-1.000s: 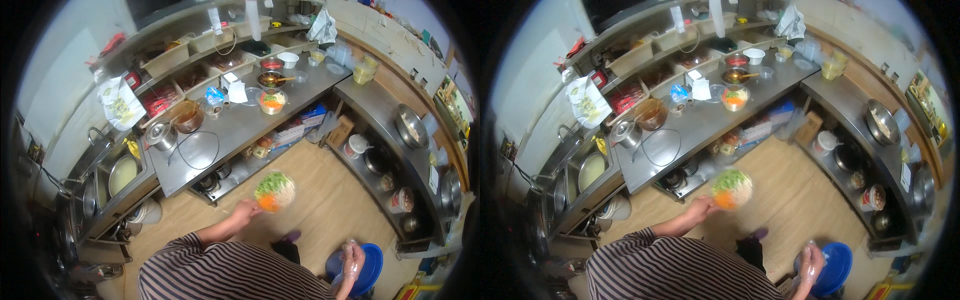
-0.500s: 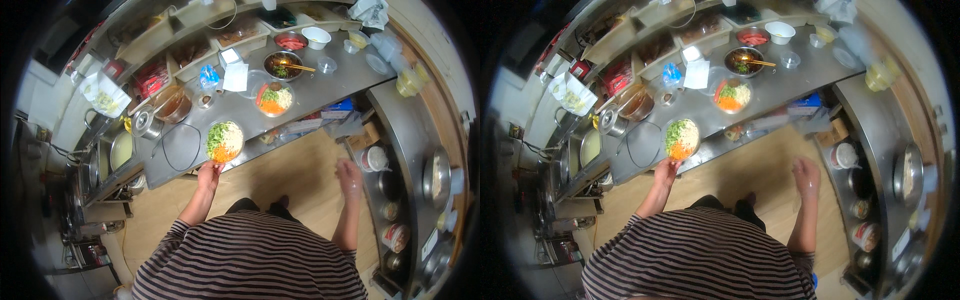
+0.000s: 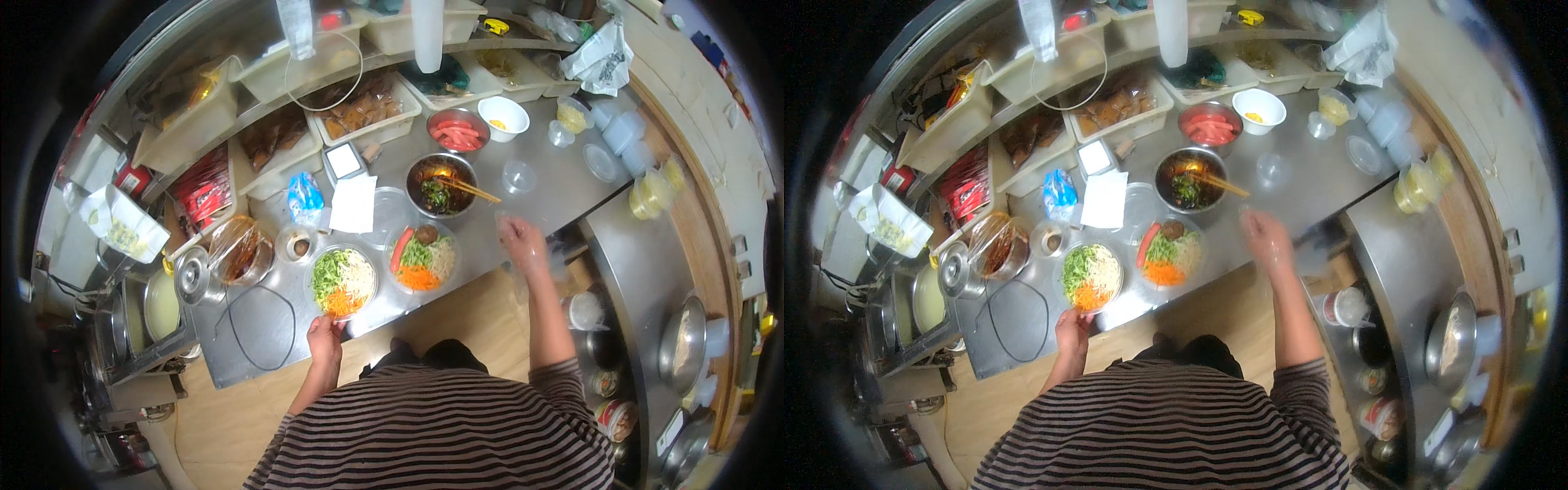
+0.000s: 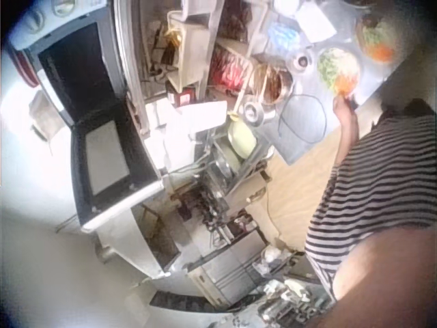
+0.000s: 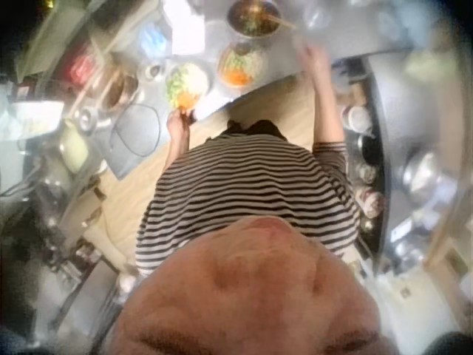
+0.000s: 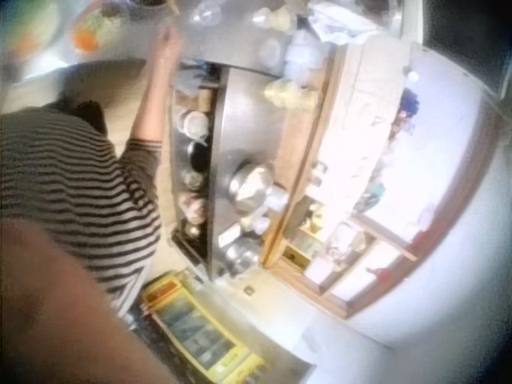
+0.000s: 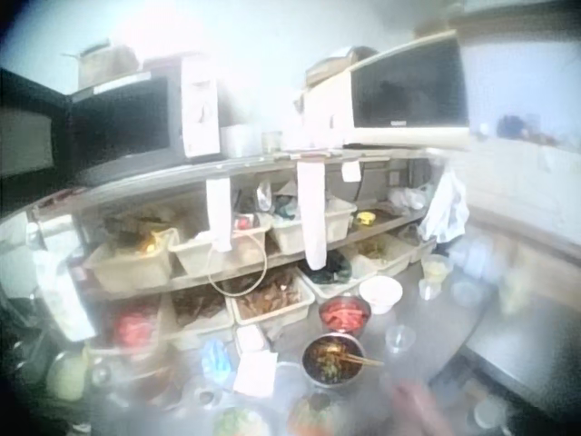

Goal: The person assembles two noodle dishes in a commercial kitchen. They place noodles in bowls, add shredded cucumber, carrots, and bean sprouts, then top with sliced meat and a dark sauce using chopsticks. The bowls are arranged on a stainless steel counter.

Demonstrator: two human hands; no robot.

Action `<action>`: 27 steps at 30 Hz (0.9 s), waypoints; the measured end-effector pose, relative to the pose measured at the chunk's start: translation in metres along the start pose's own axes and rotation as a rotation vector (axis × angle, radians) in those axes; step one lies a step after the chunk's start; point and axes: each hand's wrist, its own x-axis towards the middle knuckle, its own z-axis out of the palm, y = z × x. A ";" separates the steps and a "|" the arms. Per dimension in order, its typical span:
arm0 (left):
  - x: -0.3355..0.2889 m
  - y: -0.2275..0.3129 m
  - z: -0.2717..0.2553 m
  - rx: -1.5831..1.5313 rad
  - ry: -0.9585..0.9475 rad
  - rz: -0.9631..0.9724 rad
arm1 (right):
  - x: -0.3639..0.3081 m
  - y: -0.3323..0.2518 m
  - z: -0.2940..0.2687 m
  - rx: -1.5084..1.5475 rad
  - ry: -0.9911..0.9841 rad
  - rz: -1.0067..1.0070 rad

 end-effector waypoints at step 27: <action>0.002 -0.013 0.038 -0.027 0.303 0.059 | 0.323 0.006 0.087 -0.074 -0.626 -0.326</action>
